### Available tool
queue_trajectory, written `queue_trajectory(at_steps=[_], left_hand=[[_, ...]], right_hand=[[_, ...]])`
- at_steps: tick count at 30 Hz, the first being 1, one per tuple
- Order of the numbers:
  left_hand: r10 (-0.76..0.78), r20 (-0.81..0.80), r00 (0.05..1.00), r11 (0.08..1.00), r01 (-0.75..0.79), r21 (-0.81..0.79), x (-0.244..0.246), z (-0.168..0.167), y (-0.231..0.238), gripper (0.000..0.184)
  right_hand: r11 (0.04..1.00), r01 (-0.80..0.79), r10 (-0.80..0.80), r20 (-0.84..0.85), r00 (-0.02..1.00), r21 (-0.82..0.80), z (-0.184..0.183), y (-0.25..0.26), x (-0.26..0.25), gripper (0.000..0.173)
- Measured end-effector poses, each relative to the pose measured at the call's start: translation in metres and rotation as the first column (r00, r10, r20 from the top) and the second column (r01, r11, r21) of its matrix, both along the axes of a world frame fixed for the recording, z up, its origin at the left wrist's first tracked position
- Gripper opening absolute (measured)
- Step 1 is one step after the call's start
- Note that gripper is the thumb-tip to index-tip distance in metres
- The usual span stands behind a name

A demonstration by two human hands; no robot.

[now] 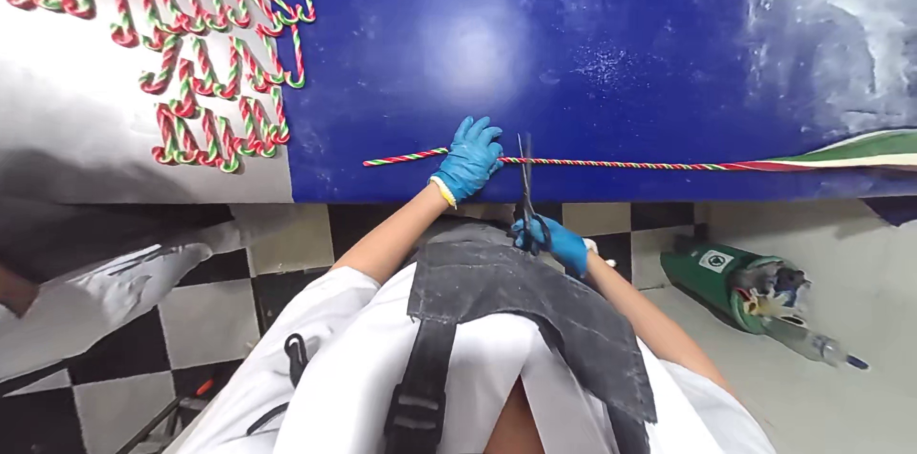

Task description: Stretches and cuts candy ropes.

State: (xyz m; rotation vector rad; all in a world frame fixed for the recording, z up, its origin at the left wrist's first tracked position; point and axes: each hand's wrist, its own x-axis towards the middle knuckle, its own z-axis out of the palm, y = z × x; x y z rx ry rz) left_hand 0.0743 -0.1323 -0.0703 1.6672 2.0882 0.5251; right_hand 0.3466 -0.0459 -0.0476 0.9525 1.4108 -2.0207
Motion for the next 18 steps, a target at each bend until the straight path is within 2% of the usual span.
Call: queue_trajectory(at_steps=[2,4,5,7,8,9,10,12,14,18], left_hand=[[0.050,-0.041,0.998,0.999,-0.051,-0.012,-0.002,-0.001,-0.002,0.030],[0.106,-0.083,0.991,0.994,-0.109,-0.025,-0.005,-0.002,-0.001,0.031],[0.124,-0.097,0.988,0.991,-0.128,-0.042,-0.005,0.000,-0.001,0.036],[0.116,-0.101,0.988,0.988,-0.125,-0.088,0.001,0.007,0.007,0.059],[0.095,-0.080,0.992,0.990,-0.103,-0.101,0.010,0.011,0.018,0.068],[0.068,-0.057,0.996,0.993,-0.073,-0.097,0.024,0.013,0.033,0.071],[0.042,-0.037,0.998,0.995,-0.045,-0.091,0.040,0.013,0.051,0.069],[0.012,-0.030,0.999,0.998,-0.014,-0.065,0.070,0.004,0.090,0.058],[0.035,-0.057,0.998,0.999,-0.036,-0.007,0.089,-0.007,0.117,0.038],[0.029,-0.077,0.997,0.999,-0.032,-0.037,0.092,0.012,0.126,0.030]], right_hand=[[0.995,0.072,-0.072,-0.007,0.997,0.068,-0.007,-0.004,-0.021,0.035],[0.991,0.060,-0.056,-0.036,0.998,0.119,-0.007,0.004,-0.017,0.033],[0.987,0.006,0.002,-0.052,0.999,0.158,-0.003,0.011,-0.003,0.031],[0.949,-0.195,0.211,-0.036,0.977,0.248,0.011,0.032,0.034,0.025],[0.923,-0.300,0.307,0.009,0.952,0.240,0.023,0.044,0.057,0.026],[0.901,-0.387,0.380,0.074,0.922,0.194,0.035,0.057,0.081,0.037],[0.897,-0.420,0.401,0.142,0.905,0.141,0.044,0.069,0.103,0.045],[0.918,-0.384,0.356,0.233,0.905,0.092,0.047,0.092,0.140,0.050],[0.953,-0.299,0.284,0.203,0.937,0.046,0.038,0.111,0.155,0.053],[0.991,-0.129,0.129,0.000,0.992,-0.027,0.007,0.131,0.109,0.046]])
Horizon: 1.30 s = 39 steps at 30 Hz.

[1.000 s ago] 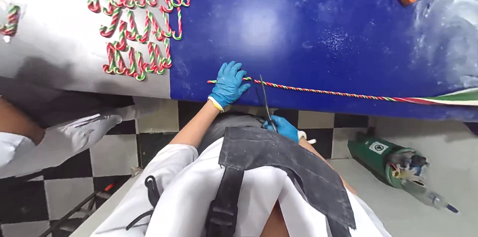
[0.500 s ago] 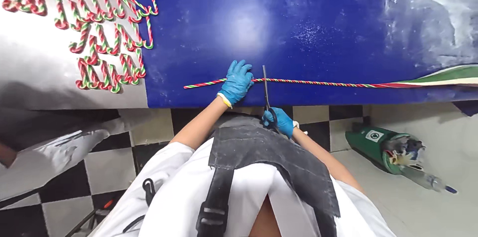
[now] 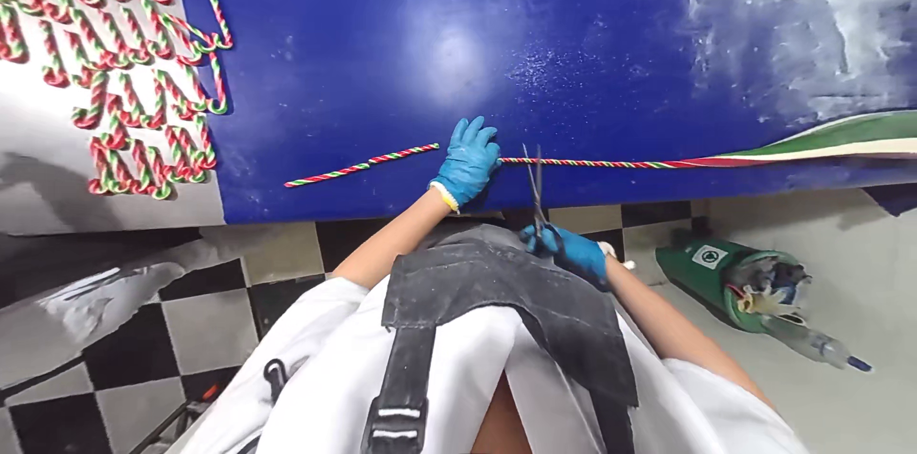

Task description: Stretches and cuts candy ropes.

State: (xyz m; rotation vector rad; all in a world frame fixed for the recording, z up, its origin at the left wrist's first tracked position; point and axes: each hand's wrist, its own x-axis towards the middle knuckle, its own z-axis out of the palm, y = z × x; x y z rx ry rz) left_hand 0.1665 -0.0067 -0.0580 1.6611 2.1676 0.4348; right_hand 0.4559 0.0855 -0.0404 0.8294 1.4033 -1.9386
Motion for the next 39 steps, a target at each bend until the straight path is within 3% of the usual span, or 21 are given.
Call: queue_trajectory(at_steps=[3,5,8,10,12,15,17,19,22,24,26,27,29,32,34,36,39], left_hand=[[0.044,-0.056,0.997,0.999,-0.045,-0.014,-0.001,0.001,-0.009,0.031],[0.104,-0.081,0.991,0.993,-0.108,-0.046,-0.004,-0.004,-0.009,0.036],[0.109,-0.066,0.992,0.991,-0.114,-0.070,0.014,-0.006,0.009,0.062],[0.031,-0.011,0.999,0.999,-0.031,-0.036,0.047,-0.008,0.041,0.068],[-0.067,0.027,0.997,0.998,0.067,-0.015,0.080,-0.011,0.081,0.063],[-0.112,0.004,0.994,0.990,0.111,0.086,0.114,-0.024,0.123,0.032],[-0.131,0.002,0.991,0.988,0.130,0.085,0.115,-0.020,0.132,0.025],[-0.151,0.054,0.987,0.988,0.149,0.035,0.113,-0.010,0.126,0.027],[-0.128,0.072,0.989,0.992,0.126,0.028,0.113,-0.008,0.117,0.031],[-0.093,0.094,0.991,0.996,0.092,0.021,0.107,-0.010,0.110,0.035],[-0.039,0.093,0.995,0.999,0.039,0.008,0.091,-0.006,0.091,0.048],[0.021,0.071,0.997,0.999,-0.022,0.024,0.080,-0.004,0.075,0.056],[0.204,-0.005,0.979,0.978,-0.203,0.043,0.052,0.000,0.029,0.065],[0.512,-0.177,0.841,0.855,-0.518,0.014,-0.008,0.004,-0.060,0.069],[0.648,-0.246,0.721,0.734,-0.677,-0.054,-0.050,0.006,-0.125,0.073],[0.713,-0.240,0.659,0.656,-0.747,-0.107,-0.086,0.001,-0.189,0.077],[0.646,-0.225,0.730,0.718,-0.680,-0.148,-0.121,-0.022,-0.262,0.074]], right_hand=[[0.992,0.101,-0.101,-0.011,0.995,0.074,-0.009,-0.004,-0.036,0.034],[0.986,0.071,-0.068,-0.023,0.997,0.148,-0.009,0.008,-0.031,0.032],[0.949,-0.137,0.147,-0.011,0.989,0.282,0.003,0.039,0.024,0.025],[0.934,-0.297,0.286,0.084,0.955,0.198,0.025,0.063,0.076,0.038],[0.929,-0.349,0.319,0.205,0.925,0.126,0.035,0.083,0.120,0.049],[0.953,-0.282,0.256,0.209,0.944,0.106,0.033,0.105,0.150,0.047],[0.983,-0.170,0.160,0.116,0.980,0.076,0.019,0.114,0.139,0.049],[1.000,-0.008,0.008,0.008,1.000,0.008,0.002,0.111,0.111,0.059],[0.982,0.182,-0.183,0.021,0.983,0.053,-0.010,0.096,0.071,0.032],[0.968,0.179,-0.192,0.061,0.979,0.175,-0.003,0.094,0.066,0.029],[0.935,0.025,-0.080,0.140,0.987,0.354,0.012,0.105,0.067,0.033],[0.875,-0.133,0.027,0.226,0.974,0.465,0.021,0.115,0.063,0.040],[0.662,-0.482,0.207,0.478,0.854,0.574,0.044,0.135,0.041,0.053],[0.371,-0.700,0.222,0.674,0.705,0.610,0.070,0.151,-0.015,0.054],[0.234,-0.668,0.179,0.644,0.744,0.706,0.073,0.149,-0.048,0.048],[0.091,-0.528,0.218,0.500,0.838,0.844,0.066,0.141,-0.067,0.055],[-0.036,-0.201,0.401,0.198,0.894,0.979,0.019,0.131,-0.067,0.073]])
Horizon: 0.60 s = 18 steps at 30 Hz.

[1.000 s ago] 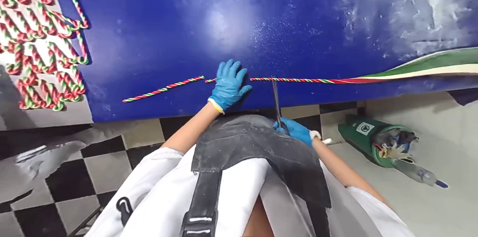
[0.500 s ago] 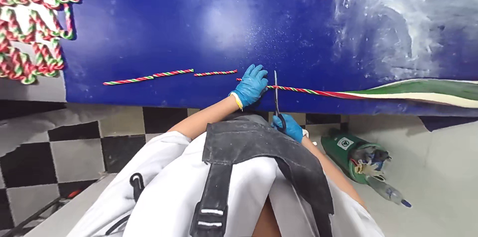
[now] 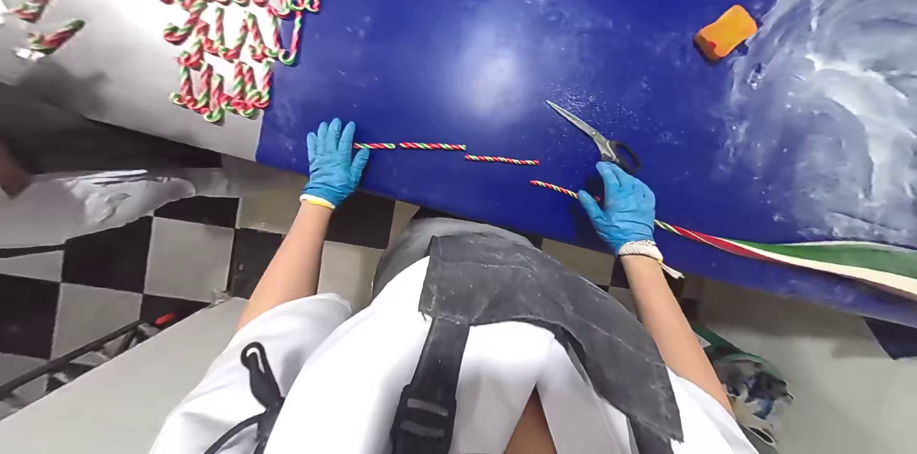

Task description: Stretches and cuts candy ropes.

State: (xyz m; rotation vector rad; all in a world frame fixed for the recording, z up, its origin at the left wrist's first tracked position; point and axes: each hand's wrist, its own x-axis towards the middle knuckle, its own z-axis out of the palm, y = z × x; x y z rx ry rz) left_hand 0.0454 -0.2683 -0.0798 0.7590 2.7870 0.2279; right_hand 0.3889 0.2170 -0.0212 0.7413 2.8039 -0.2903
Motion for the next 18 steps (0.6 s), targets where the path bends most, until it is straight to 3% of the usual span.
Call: queue_trajectory(at_steps=[3,5,9,12,15,18], left_hand=[[-0.008,-0.039,0.999,0.999,0.007,-0.039,-0.024,-0.011,-0.018,0.072],[0.049,-0.051,0.997,0.998,-0.051,-0.038,-0.039,-0.009,-0.004,0.074],[0.057,-0.035,0.998,0.998,-0.057,-0.012,-0.042,-0.006,0.048,0.078],[-0.047,0.003,0.999,0.999,0.046,0.026,-0.011,-0.001,0.097,0.078],[-0.121,0.001,0.993,0.989,0.120,0.086,0.024,0.005,0.136,0.073],[-0.092,0.022,0.996,0.990,0.089,0.111,0.047,0.003,0.164,0.074]], right_hand=[[0.997,-0.076,0.077,-0.107,0.991,0.014,-0.056,-0.007,0.008,0.092],[0.997,-0.040,0.050,-0.154,0.987,0.067,-0.075,-0.018,0.002,0.093],[0.995,-0.084,0.092,-0.172,0.981,0.050,-0.075,-0.061,-0.064,0.093],[0.990,-0.140,0.142,-0.170,0.975,0.027,-0.072,-0.109,-0.132,0.099],[0.995,-0.094,0.100,-0.265,0.959,0.035,-0.075,-0.160,-0.188,0.103],[0.998,-0.044,0.054,-0.333,0.941,0.036,-0.070,-0.204,-0.213,0.084]])
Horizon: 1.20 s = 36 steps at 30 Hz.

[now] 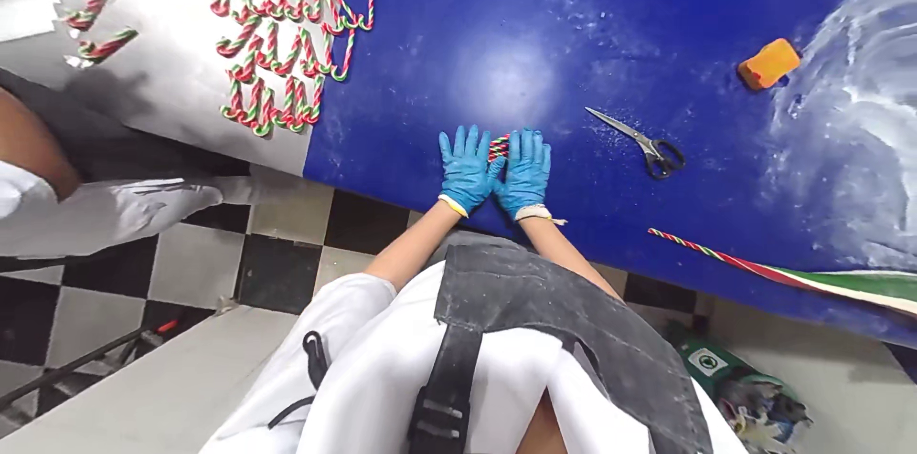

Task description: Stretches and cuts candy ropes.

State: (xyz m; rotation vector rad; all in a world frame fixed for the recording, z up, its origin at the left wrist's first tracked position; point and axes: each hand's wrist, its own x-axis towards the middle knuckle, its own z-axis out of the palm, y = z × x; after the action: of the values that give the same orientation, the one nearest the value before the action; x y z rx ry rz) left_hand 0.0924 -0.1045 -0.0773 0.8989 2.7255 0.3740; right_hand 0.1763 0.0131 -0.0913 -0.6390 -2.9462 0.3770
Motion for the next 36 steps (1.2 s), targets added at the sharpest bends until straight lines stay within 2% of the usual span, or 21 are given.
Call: queue_trajectory(at_steps=[1,2,4,6,10,13,15,16,19,21,22,25,27,31,34,36], left_hand=[[0.029,0.007,1.000,0.999,-0.029,-0.017,0.002,-0.003,0.007,0.077],[0.055,0.000,0.998,0.997,-0.055,-0.045,0.001,-0.006,0.013,0.080],[0.099,-0.058,0.993,0.992,-0.103,-0.071,-0.013,-0.011,0.024,0.084],[0.128,-0.132,0.983,0.987,-0.140,-0.084,-0.039,-0.013,0.035,0.086],[0.171,-0.166,0.971,0.975,-0.191,-0.112,-0.098,-0.001,0.047,0.087],[0.164,-0.224,0.961,0.980,-0.185,-0.075,-0.100,0.022,0.059,0.084],[0.137,-0.253,0.958,0.987,-0.153,-0.044,-0.068,0.033,0.080,0.082],[0.096,-0.270,0.958,0.995,-0.104,-0.013,-0.042,0.033,0.094,0.081],[-0.210,-0.262,0.942,0.974,0.226,0.032,0.070,0.016,0.146,0.082],[-0.452,-0.145,0.880,0.887,0.461,0.037,0.162,0.003,0.191,0.083],[-0.570,-0.095,0.816,0.816,0.576,0.048,0.206,-0.001,0.216,0.082],[-0.805,-0.053,0.591,0.577,0.800,0.165,0.317,-0.009,0.302,0.070],[-0.861,0.013,0.508,0.502,0.847,0.172,0.376,-0.008,0.367,0.069],[-0.844,0.019,0.536,0.529,0.828,0.187,0.455,-0.009,0.477,0.068],[-0.826,0.119,0.550,0.563,0.813,0.148,0.463,0.003,0.510,0.069],[-0.786,0.255,0.564,0.608,0.780,0.147,0.455,0.017,0.512,0.052]], right_hand=[[1.000,-0.010,0.010,-0.001,1.000,0.001,0.002,-0.008,0.002,0.076],[0.999,-0.032,0.032,0.007,0.999,-0.001,0.003,-0.009,0.010,0.074],[0.996,-0.091,0.092,0.023,0.996,-0.024,0.005,0.007,0.034,0.088],[0.992,-0.127,0.127,0.012,0.992,-0.023,0.006,0.032,0.067,0.091],[0.995,-0.094,0.094,0.002,0.996,-0.038,0.012,0.083,0.157,0.082],[0.999,-0.011,0.011,0.022,1.000,-0.034,0.015,0.147,0.248,0.072],[0.995,0.103,-0.103,0.100,0.990,0.008,0.022,0.208,0.317,0.060],[0.983,0.180,-0.184,0.156,0.970,0.038,0.029,0.243,0.350,0.060],[0.902,0.388,-0.432,0.372,0.822,0.192,0.046,0.351,0.438,0.081],[0.858,0.436,-0.513,0.453,0.729,0.271,0.046,0.410,0.477,0.094],[0.850,0.442,-0.527,0.450,0.721,0.286,0.041,0.431,0.490,0.094],[0.875,0.401,-0.479,0.379,0.791,0.270,0.026,0.469,0.503,0.085],[0.894,0.367,-0.442,0.372,0.816,0.257,0.020,0.477,0.503,0.082],[0.913,0.332,-0.404,0.405,0.820,0.237,0.023,0.481,0.506,0.081],[0.916,0.328,-0.399,0.448,0.800,0.231,0.031,0.483,0.502,0.066],[0.925,0.302,-0.379,0.510,0.773,0.230,0.041,0.482,0.492,0.054]])
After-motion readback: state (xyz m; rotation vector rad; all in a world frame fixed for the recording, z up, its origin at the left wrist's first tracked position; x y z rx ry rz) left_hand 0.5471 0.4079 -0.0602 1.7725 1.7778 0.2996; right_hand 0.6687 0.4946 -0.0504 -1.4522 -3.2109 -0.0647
